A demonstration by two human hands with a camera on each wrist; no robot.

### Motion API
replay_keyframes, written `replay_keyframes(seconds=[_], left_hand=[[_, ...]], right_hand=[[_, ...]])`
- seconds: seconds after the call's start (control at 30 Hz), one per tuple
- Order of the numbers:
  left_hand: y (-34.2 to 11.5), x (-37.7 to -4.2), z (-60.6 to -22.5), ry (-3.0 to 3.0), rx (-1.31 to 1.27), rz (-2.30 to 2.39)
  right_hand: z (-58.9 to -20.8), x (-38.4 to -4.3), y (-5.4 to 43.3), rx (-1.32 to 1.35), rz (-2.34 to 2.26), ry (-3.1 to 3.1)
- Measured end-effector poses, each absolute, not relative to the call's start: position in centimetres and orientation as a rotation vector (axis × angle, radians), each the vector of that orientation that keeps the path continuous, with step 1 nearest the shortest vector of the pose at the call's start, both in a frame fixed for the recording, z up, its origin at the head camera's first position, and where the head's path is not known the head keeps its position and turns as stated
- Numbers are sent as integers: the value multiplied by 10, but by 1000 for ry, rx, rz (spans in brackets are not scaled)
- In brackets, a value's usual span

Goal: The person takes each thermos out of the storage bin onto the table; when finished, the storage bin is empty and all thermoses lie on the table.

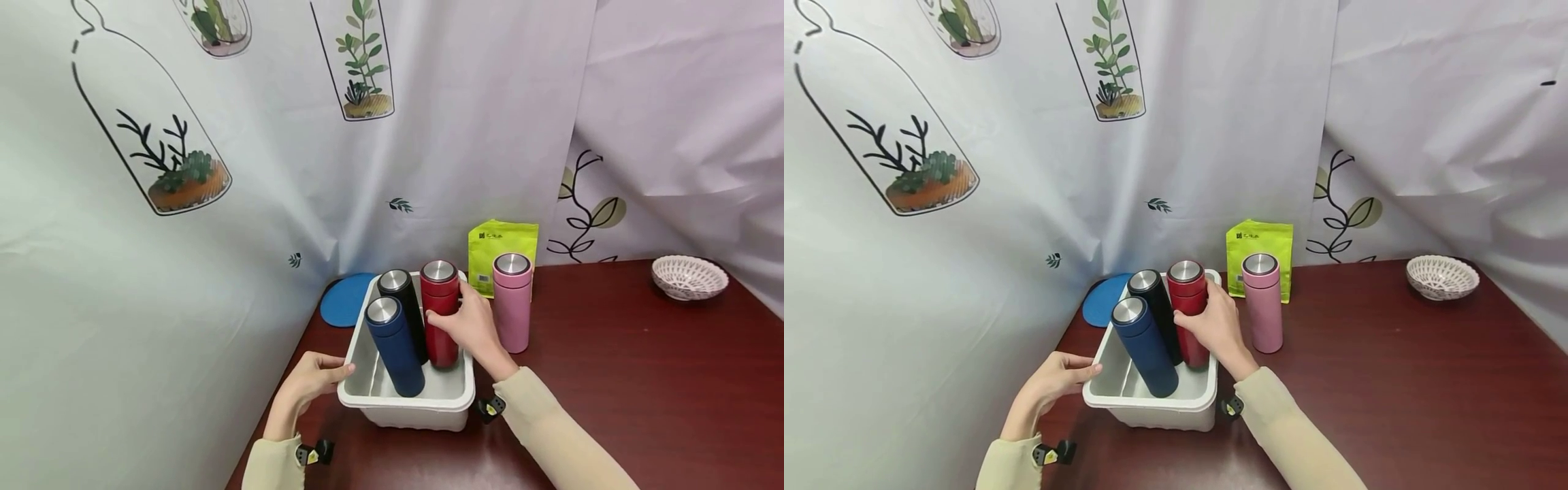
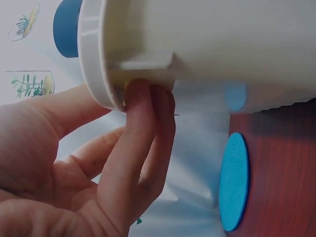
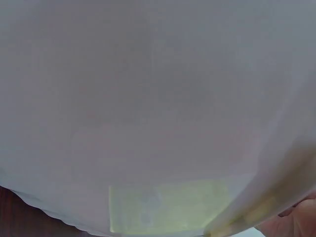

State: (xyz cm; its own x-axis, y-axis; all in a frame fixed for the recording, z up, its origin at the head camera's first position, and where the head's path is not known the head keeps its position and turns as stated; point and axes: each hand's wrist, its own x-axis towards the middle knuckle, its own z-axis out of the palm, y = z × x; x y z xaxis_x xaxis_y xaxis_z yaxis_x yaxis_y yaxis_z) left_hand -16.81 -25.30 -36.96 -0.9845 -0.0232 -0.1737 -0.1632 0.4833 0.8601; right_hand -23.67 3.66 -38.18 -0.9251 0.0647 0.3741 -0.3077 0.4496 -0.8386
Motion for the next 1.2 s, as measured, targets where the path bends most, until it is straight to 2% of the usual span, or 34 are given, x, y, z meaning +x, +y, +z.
replay_keyframes(seconds=[1.2], left_hand=[[-251, -167, -368, 2585, -176, 1521]], right_hand=[[-336, -201, 56, 347, 1524, -2118]])
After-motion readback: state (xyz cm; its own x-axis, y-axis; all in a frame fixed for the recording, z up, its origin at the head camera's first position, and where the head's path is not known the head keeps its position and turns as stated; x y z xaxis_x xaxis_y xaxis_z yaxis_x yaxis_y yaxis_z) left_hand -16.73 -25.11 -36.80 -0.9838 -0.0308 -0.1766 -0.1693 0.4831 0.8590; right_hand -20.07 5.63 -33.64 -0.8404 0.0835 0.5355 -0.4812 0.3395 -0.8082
